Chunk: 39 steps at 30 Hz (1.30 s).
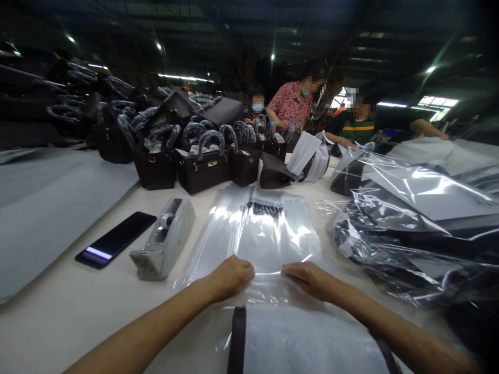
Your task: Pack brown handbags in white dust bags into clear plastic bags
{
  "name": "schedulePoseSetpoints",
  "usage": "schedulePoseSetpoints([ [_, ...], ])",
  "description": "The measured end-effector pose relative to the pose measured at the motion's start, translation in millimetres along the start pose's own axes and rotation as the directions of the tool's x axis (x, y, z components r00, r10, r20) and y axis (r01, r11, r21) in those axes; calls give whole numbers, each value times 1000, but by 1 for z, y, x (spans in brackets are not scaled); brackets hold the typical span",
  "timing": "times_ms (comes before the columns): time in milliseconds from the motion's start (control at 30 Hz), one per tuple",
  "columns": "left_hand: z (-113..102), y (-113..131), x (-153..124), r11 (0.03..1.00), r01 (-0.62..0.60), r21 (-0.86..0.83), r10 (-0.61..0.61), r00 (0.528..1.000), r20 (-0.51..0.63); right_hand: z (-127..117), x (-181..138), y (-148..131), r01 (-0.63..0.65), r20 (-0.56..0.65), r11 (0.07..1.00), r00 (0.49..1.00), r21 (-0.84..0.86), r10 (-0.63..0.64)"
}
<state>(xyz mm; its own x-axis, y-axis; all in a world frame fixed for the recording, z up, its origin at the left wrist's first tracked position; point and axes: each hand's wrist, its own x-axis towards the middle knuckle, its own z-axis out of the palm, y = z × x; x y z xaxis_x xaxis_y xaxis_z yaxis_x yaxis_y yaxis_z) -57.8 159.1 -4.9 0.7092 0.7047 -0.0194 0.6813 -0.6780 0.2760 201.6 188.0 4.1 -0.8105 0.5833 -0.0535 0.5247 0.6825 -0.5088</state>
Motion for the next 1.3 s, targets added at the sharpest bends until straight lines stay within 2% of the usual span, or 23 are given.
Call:
schedulePoseSetpoints([
  [200,-16,-3,7,978,137,-160,-139,990,-4,-5,14,5,-233,-75,955,965,183,250],
  [300,-20,0,14,959,174,-222,-182,983,-15,-2,21,8,-301,-101,924,938,236,332],
  [433,-25,7,25,950,165,-264,-179,983,-30,-12,24,3,-292,-94,923,941,251,324],
  [667,-42,13,34,927,211,-311,-248,965,-85,-42,20,-9,-254,-157,958,949,132,273],
  [800,-49,17,43,925,223,-308,-270,956,-119,-41,23,-12,-234,-225,968,942,92,249],
  [967,-46,24,57,949,210,-237,-242,963,-115,-38,27,-19,-160,-219,984,960,75,173],
  [1067,-45,26,59,959,191,-209,-215,971,-101,-38,26,-19,-184,-230,979,953,82,199],
  [1200,-47,27,59,960,225,-168,-243,966,-94,-36,24,-17,-252,-272,959,921,129,279],
  [1300,-49,27,60,955,248,-163,-265,960,-92,-33,21,-15,-251,-226,950,930,187,290],
])
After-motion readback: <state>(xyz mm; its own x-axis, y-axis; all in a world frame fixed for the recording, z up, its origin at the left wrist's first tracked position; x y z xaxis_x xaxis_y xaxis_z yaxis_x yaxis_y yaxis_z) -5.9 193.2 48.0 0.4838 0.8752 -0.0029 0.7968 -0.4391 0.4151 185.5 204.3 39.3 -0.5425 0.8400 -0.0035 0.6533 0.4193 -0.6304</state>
